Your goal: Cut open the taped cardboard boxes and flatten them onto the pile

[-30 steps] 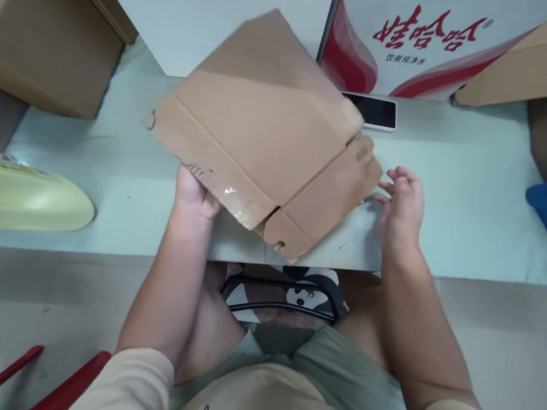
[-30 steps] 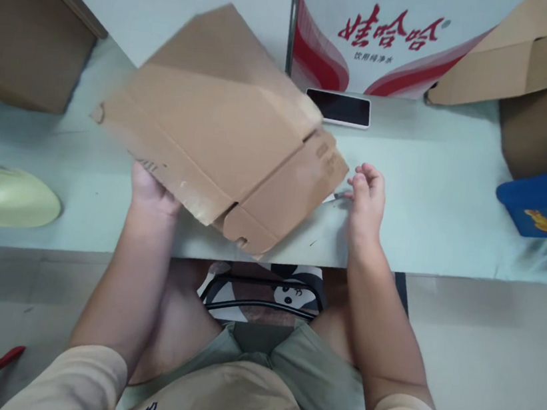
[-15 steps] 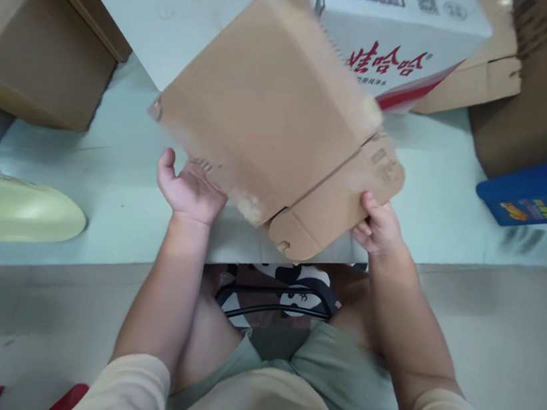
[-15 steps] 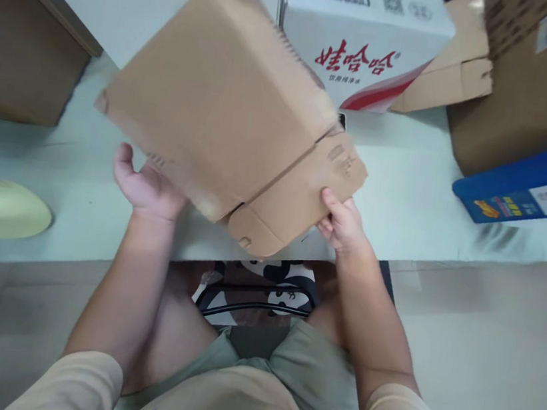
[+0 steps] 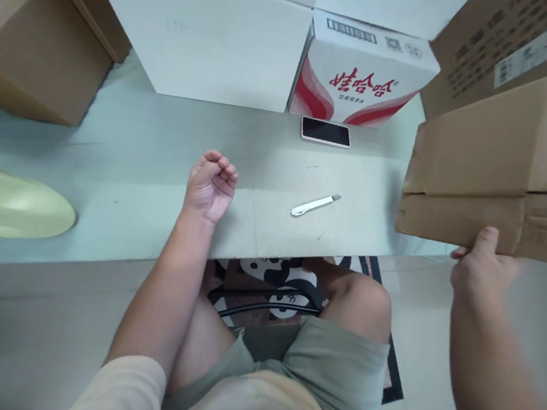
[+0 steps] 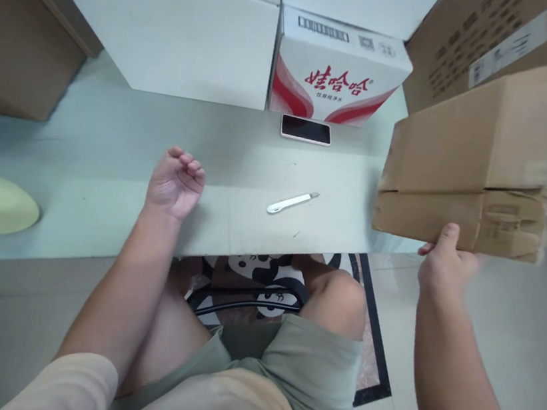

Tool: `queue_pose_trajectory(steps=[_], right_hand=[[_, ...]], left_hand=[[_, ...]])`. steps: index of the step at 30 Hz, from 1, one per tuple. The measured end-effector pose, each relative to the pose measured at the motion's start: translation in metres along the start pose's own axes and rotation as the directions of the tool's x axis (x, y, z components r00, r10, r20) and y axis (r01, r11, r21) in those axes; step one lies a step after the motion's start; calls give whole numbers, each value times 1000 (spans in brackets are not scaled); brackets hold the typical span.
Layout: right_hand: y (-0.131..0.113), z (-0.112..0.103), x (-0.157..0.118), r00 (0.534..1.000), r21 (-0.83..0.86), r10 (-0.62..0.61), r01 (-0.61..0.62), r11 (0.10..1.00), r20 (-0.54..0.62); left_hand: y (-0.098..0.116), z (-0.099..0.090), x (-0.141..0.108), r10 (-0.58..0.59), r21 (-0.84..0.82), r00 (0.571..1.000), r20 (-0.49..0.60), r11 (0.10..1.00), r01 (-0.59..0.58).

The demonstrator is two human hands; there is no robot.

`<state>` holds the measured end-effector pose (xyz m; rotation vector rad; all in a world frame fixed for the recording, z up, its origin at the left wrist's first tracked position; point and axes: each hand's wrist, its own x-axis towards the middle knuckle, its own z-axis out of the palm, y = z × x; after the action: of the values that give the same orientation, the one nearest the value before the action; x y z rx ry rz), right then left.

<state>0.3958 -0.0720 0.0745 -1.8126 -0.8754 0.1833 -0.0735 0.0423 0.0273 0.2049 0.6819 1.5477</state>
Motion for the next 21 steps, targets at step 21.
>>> queue_pose_trajectory(steps=[21], right_hand=[[-67,148,23,828,-177,167,-84,981,535]], left_hand=[[14,-2,-1,-16,-35,991,135,999,21]])
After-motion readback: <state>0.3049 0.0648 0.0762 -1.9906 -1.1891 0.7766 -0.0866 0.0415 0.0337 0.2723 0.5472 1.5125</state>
